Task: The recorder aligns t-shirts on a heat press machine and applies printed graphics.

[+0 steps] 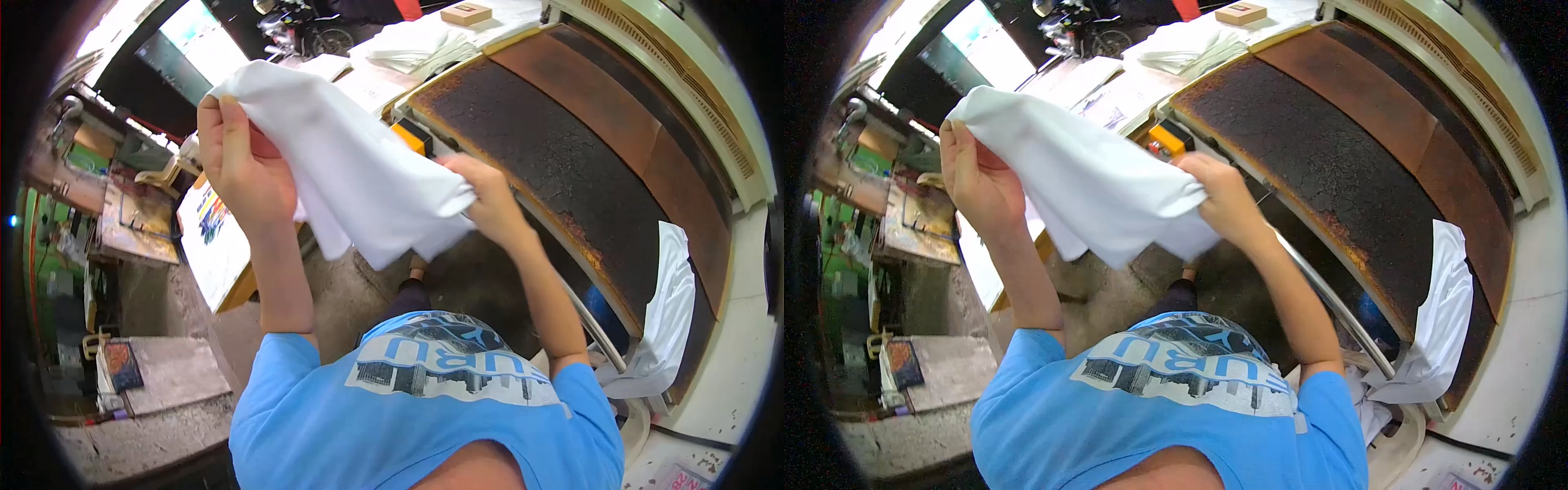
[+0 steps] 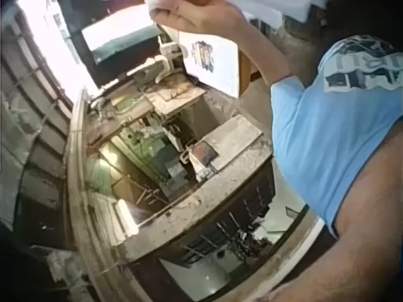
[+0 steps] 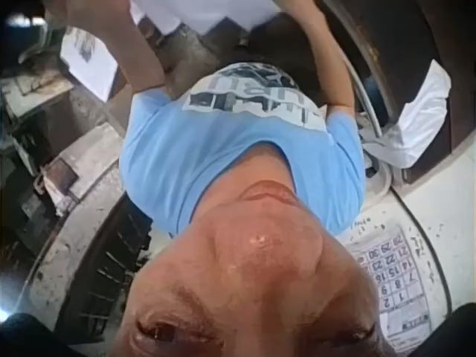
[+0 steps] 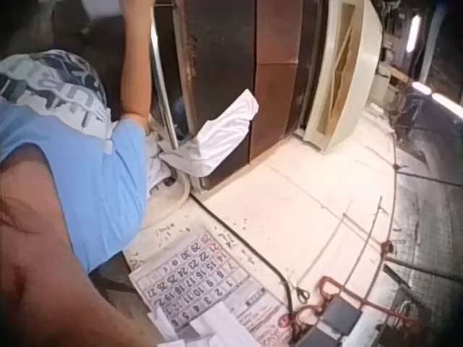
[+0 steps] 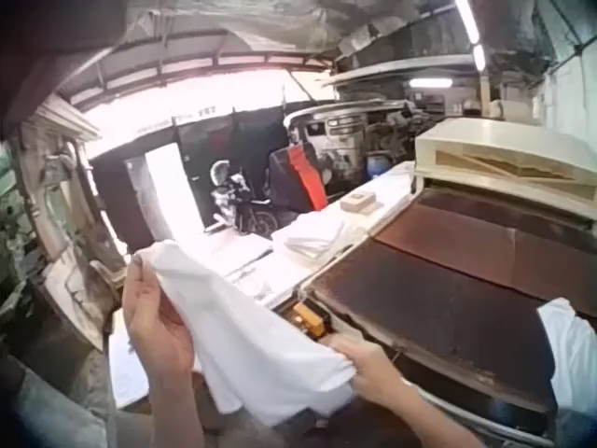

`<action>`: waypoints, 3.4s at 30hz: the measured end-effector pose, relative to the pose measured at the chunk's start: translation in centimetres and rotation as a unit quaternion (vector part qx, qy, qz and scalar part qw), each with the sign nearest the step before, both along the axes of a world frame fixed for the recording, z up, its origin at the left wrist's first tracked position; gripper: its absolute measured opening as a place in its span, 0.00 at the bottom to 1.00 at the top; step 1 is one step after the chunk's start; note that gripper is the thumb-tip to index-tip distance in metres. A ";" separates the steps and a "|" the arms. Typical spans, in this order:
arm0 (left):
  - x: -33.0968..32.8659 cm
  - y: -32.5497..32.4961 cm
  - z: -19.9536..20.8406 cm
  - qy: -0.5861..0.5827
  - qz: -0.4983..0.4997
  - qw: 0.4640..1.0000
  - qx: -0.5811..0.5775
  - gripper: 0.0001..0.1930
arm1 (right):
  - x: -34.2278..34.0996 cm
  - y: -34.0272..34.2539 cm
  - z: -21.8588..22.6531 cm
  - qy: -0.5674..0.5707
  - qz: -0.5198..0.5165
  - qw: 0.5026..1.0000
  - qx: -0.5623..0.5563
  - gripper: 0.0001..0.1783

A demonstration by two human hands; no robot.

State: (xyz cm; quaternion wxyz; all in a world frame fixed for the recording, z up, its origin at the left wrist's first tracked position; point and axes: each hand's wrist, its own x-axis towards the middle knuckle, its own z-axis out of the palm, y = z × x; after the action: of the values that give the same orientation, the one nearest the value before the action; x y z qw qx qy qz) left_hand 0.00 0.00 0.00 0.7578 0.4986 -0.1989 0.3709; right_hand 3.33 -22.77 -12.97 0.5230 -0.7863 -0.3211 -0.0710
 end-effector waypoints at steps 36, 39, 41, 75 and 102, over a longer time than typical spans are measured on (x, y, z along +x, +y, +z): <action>35.3 0.3 -24.5 0.414 -0.283 0.798 0.333 0.09 | -4.0 -12.1 -7.5 0.267 -0.492 0.759 0.332 0.14; 37.3 -0.1 -16.1 0.403 -0.316 0.826 0.236 0.09 | -6.9 -17.3 -4.3 0.104 -0.536 0.703 0.455 0.16; 38.6 -0.3 -11.5 0.312 -0.328 0.873 0.183 0.10 | -6.1 -19.3 -0.6 0.022 -0.452 0.701 0.551 0.17; 69.8 -27.9 -5.6 0.146 -0.250 0.925 0.246 0.11 | 27.9 -45.9 7.4 -0.049 -0.596 0.751 0.281 0.12; 50.9 -16.0 -24.3 0.226 -0.161 0.838 0.470 0.09 | 13.7 -32.6 -13.0 0.128 -0.768 0.628 0.011 0.14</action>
State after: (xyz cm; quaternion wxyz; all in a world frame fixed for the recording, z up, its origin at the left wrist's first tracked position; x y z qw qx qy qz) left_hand 50.90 -16.03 -24.25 0.5052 0.8258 -0.2502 -0.0177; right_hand 16.99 -55.38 -26.00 0.3235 -0.7436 0.4698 -0.3489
